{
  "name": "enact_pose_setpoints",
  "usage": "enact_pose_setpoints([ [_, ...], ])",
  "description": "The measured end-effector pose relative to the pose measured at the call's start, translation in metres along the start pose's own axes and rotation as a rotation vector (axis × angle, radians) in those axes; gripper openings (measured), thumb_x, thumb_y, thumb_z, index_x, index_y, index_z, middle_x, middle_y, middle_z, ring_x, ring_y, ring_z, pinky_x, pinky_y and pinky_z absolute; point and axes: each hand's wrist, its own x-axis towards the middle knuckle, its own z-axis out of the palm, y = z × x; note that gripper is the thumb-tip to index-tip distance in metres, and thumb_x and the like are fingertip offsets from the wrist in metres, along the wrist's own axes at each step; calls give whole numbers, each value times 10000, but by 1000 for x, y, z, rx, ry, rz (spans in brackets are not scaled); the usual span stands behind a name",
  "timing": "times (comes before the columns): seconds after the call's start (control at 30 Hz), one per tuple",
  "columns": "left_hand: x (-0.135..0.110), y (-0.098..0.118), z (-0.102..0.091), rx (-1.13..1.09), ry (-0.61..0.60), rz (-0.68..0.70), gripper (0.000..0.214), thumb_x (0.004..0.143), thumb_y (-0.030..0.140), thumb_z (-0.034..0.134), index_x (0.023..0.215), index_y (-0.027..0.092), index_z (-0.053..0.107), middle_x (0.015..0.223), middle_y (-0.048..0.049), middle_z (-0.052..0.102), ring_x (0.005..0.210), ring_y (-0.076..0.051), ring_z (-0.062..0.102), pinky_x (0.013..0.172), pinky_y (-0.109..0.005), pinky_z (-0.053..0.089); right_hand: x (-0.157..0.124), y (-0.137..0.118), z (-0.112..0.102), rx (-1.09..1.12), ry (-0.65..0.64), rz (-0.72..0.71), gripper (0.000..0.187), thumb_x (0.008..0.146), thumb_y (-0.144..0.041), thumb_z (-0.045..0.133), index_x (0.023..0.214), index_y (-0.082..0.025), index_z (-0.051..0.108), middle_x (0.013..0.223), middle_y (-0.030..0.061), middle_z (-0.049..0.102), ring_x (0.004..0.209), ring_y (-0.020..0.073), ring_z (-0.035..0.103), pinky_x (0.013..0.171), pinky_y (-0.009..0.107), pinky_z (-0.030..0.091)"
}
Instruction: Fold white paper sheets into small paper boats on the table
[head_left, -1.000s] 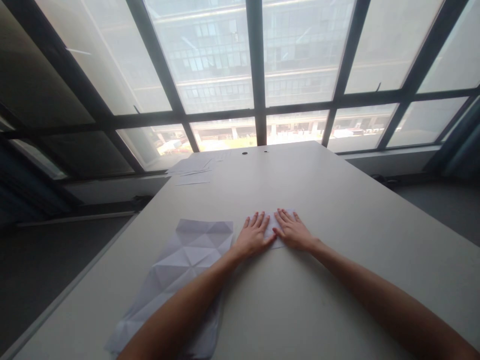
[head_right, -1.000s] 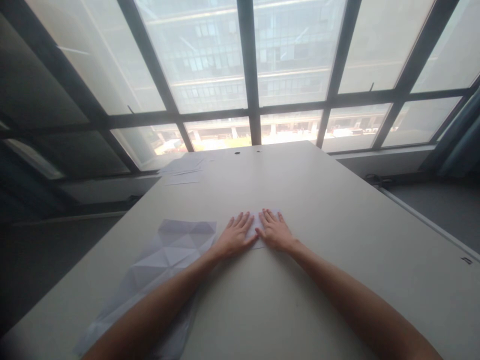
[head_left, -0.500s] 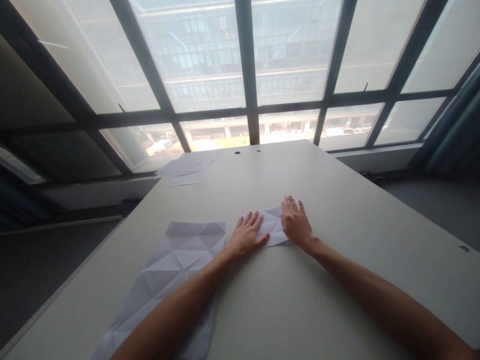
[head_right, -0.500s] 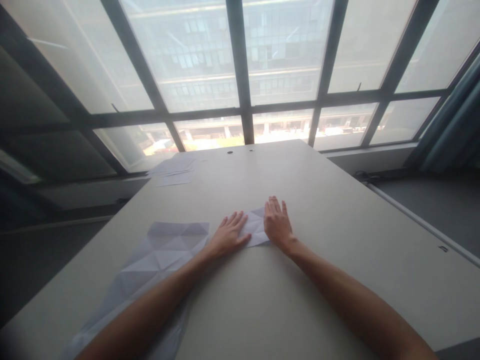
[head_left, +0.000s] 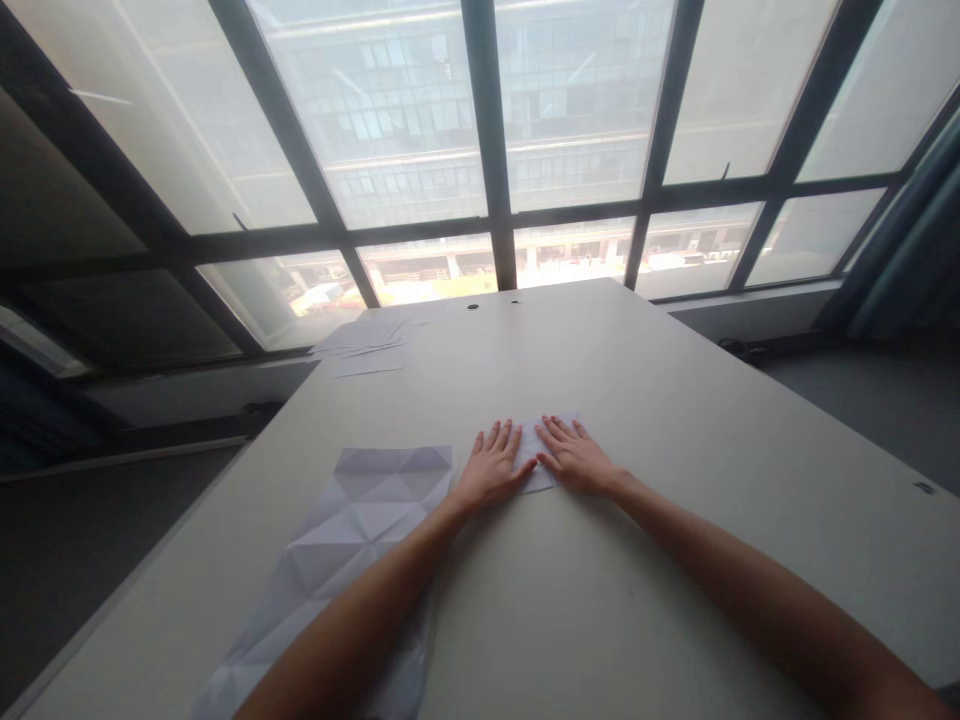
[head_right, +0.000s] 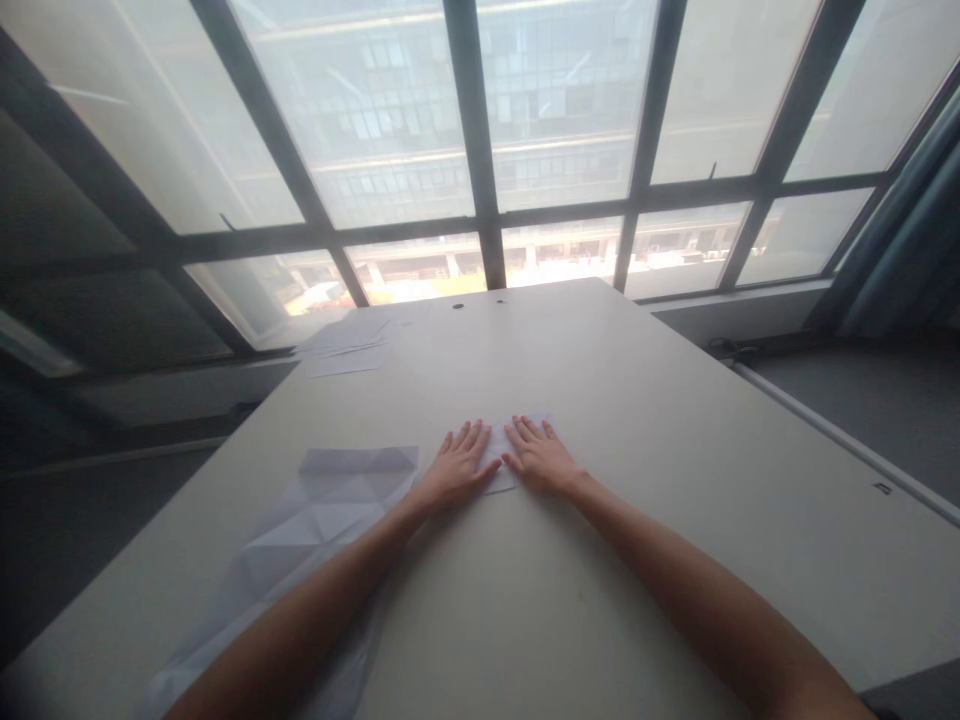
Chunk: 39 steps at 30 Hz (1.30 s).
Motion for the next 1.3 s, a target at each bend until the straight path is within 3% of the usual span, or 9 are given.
enact_pose_setpoints([
  [0.17, 4, 4, 5, -24, 29, -120, 741, 968, 578, 227, 1501, 67, 269, 1574, -170, 208, 1468, -305, 145, 1171, -497, 107, -1, 10, -3, 44, 8, -32, 675, 984, -539, 239, 1522, -131, 259, 1589, 136, 171, 1472, 266, 130, 1173, 495, 92],
  [0.3, 6, 3, 0, -119, 123, -166, 540, 977, 424, 355, 1418, 124, 434, 1509, -151, 381, 1410, -279, 320, 1153, -476, 191, -3, 18, -10, 86, 13, -99, 643, 978, -488, 337, 1509, -129, 296, 1578, 155, 207, 1464, 279, 163, 1171, 498, 123],
  [0.43, 9, -1, -10, -244, 304, -181, 369, 963, 361, 432, 1220, 170, 615, 1240, -106, 645, 1161, -235, 570, 1054, -381, 362, -5, 21, -21, 161, -17, -319, 574, 949, -411, 469, 1476, -203, 381, 1552, 118, 306, 1456, 254, 204, 1168, 478, 178],
  [0.6, 9, 1, -17, -256, 316, -89, 267, 894, 340, 579, 1102, 202, 676, 1090, -75, 683, 1045, -236, 601, 956, -337, 418, -5, 15, -31, 134, -33, -500, 487, 911, -360, 575, 1391, -340, 495, 1544, 46, 346, 1454, 270, 208, 1161, 540, 134],
  [0.87, 12, -8, -18, -384, 192, -248, 457, 768, 324, 692, 1196, 169, 652, 895, -68, 696, 834, -222, 637, 752, -284, 437, -3, 25, -25, -35, 380, -129, 806, 755, -507, 737, 1442, -234, 413, 1459, 165, 425, 1364, 338, 325, 1131, 621, 85],
  [1.0, 17, -14, -21, -657, 148, -264, 220, 767, 311, 632, 857, 144, 743, 681, -25, 660, 634, -172, 581, 584, -249, 391, 1, 31, -17, 30, 468, -29, 807, 751, -530, 723, 1436, -236, 414, 1452, 162, 420, 1350, 358, 326, 1122, 612, 160],
  [1.1, 16, -11, -23, -927, 253, -314, 276, 775, 393, 622, 765, 139, 728, 682, -28, 662, 604, -151, 560, 558, -239, 387, 6, 32, -12, 243, 599, 51, 871, 731, -551, 724, 1458, -221, 376, 1444, 172, 419, 1321, 366, 362, 1082, 576, 295],
  [1.2, 15, -5, -20, -1259, 354, -372, 354, 747, 471, 659, 834, 135, 729, 734, -33, 682, 608, -138, 563, 560, -233, 407, 10, 30, -9, 675, 702, 210, 934, 710, -587, 717, 1459, -166, 349, 1349, 213, 503, 1131, 343, 545, 876, 502, 501],
  [1.3, 16, -3, -15, -1450, 387, -392, 409, 701, 507, 710, 859, 131, 731, 737, -31, 683, 585, -120, 545, 539, -223, 397, 9, 27, -10, 1121, 553, 306, 876, 727, -578, 696, 1419, -144, 379, 1084, 163, 675, 818, 258, 656, 625, 367, 543],
])
